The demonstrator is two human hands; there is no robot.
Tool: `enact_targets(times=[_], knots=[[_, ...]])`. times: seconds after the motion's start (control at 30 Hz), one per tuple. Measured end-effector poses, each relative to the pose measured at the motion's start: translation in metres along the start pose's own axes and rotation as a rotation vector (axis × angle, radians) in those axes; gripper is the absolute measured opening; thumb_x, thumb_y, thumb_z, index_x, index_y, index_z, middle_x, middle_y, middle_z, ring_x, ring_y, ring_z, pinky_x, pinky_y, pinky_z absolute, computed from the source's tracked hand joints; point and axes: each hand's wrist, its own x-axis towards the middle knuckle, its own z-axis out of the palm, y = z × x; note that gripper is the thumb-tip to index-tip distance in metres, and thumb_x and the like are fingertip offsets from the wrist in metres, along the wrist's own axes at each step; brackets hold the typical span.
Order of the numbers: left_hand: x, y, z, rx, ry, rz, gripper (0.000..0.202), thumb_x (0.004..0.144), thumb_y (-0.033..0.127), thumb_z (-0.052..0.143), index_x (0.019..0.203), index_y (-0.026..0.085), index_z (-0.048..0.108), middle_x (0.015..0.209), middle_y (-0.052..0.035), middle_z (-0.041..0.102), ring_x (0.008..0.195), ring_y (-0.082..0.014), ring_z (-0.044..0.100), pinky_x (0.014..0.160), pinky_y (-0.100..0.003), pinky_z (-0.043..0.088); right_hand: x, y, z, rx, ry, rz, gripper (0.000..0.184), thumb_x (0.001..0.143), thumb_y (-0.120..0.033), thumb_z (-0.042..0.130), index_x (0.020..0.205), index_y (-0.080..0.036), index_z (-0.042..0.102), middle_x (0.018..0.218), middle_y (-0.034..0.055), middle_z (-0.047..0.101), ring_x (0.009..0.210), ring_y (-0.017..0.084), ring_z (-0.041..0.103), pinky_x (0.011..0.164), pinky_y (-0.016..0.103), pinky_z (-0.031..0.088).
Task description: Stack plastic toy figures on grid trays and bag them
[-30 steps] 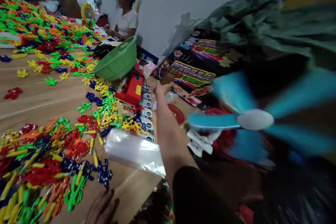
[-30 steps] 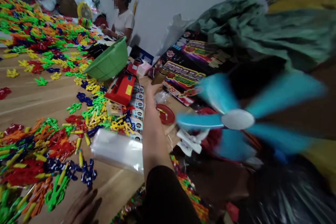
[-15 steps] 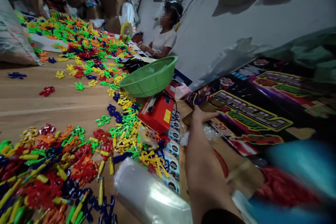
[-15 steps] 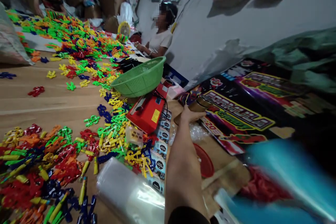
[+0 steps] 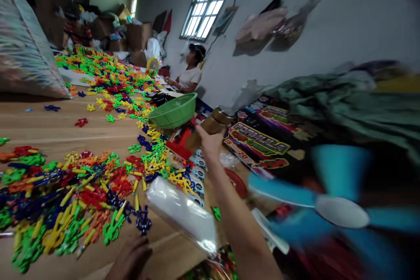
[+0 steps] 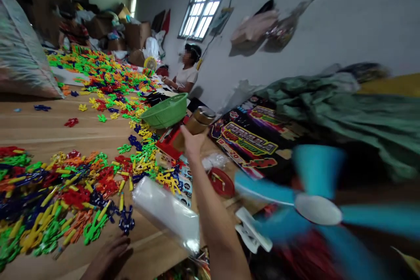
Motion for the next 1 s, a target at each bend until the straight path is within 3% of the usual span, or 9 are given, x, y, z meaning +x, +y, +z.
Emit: enact_targets(times=[0.1,0.23,0.37,0.47,0.6,0.7,0.8,0.9,1.0], knots=[[0.018,0.023,-0.018,-0.009,0.081,-0.1,0.059,0.099,0.026,0.059,0.157,0.035,0.055,0.152,-0.0122,0.067,0.142,-0.0301,0.065,0.115,-0.042,0.058,-0.089,-0.048,-0.014,0.198,-0.236,0.111,0.073,0.058,-0.049,0.092,0.117,-0.019,0.06,0.117,0.013,0.076,0.102,0.029,0.075,0.098,0.05,0.062],[0.053,0.073,-0.051,0.021,0.288,-0.215,0.066,0.1,0.032,0.061,0.163,0.03,0.043,0.162,-0.0147,0.057,0.15,-0.0337,0.057,0.121,-0.054,0.053,-0.203,-0.105,-0.035,0.294,-0.508,0.202,0.065,0.056,-0.047,0.098,0.108,-0.025,0.066,0.106,0.0063,0.079,0.095,0.029,0.075,0.092,0.049,0.065],[0.074,0.111,-0.09,0.05,0.436,-0.272,0.091,0.089,0.037,0.073,0.167,0.025,0.028,0.171,-0.0191,0.043,0.16,-0.0377,0.042,0.13,-0.061,0.039,-0.293,-0.153,-0.053,0.42,-0.728,0.336,0.064,0.055,-0.045,0.1,0.107,-0.029,0.067,0.104,0.0038,0.08,0.095,0.029,0.077,0.092,0.049,0.067],[0.067,0.129,-0.116,-0.009,0.434,-0.337,0.103,0.079,0.035,0.08,0.166,0.024,0.027,0.158,-0.0205,0.058,0.147,-0.0381,0.059,0.123,-0.058,0.049,-0.337,-0.176,-0.063,0.463,-0.832,0.365,0.068,0.059,-0.045,0.099,0.116,-0.029,0.066,0.111,0.0046,0.079,0.101,0.029,0.077,0.096,0.05,0.066],[0.038,0.145,-0.132,-0.058,0.421,-0.37,0.095,0.075,0.032,0.082,0.159,0.022,0.039,0.138,-0.0163,0.072,0.126,-0.0357,0.073,0.108,-0.051,0.061,-0.363,-0.192,-0.077,0.396,-0.955,0.27,0.074,0.064,-0.053,0.096,0.125,-0.03,0.062,0.121,0.0063,0.075,0.109,0.029,0.074,0.103,0.049,0.063],[0.015,0.152,-0.133,-0.004,0.48,-0.409,0.09,0.072,0.032,0.083,0.154,0.022,0.046,0.14,-0.0154,0.071,0.126,-0.0373,0.073,0.106,-0.053,0.062,-0.359,-0.204,-0.095,0.308,-0.988,0.081,0.095,0.066,-0.068,0.094,0.141,-0.026,0.052,0.139,0.0117,0.067,0.126,0.031,0.066,0.115,0.052,0.055],[-0.006,0.155,-0.13,0.027,0.495,-0.34,0.086,0.076,0.032,0.082,0.154,0.023,0.046,0.144,-0.014,0.069,0.131,-0.0353,0.071,0.11,-0.053,0.06,-0.345,-0.225,-0.117,0.257,-0.96,-0.151,0.112,0.074,-0.087,0.079,0.158,-0.025,0.036,0.156,0.017,0.053,0.139,0.033,0.058,0.118,0.051,0.051],[-0.026,0.157,-0.126,0.071,0.482,-0.243,0.084,0.079,0.03,0.081,0.154,0.024,0.044,0.148,-0.014,0.067,0.133,-0.0337,0.07,0.112,-0.052,0.059,-0.338,-0.246,-0.136,0.055,-1.02,-0.388,0.096,0.088,-0.093,0.054,0.155,-0.025,0.046,0.147,0.0167,0.061,0.132,0.033,0.062,0.113,0.054,0.052],[-0.047,0.161,-0.126,0.058,0.442,-0.21,0.081,0.079,0.029,0.079,0.152,0.023,0.044,0.146,-0.0143,0.068,0.131,-0.0338,0.071,0.111,-0.053,0.06,-0.341,-0.258,-0.145,-0.136,-1.051,-0.589,0.076,0.095,-0.085,0.055,0.14,-0.023,0.062,0.132,0.0145,0.07,0.121,0.032,0.067,0.106,0.052,0.054]])
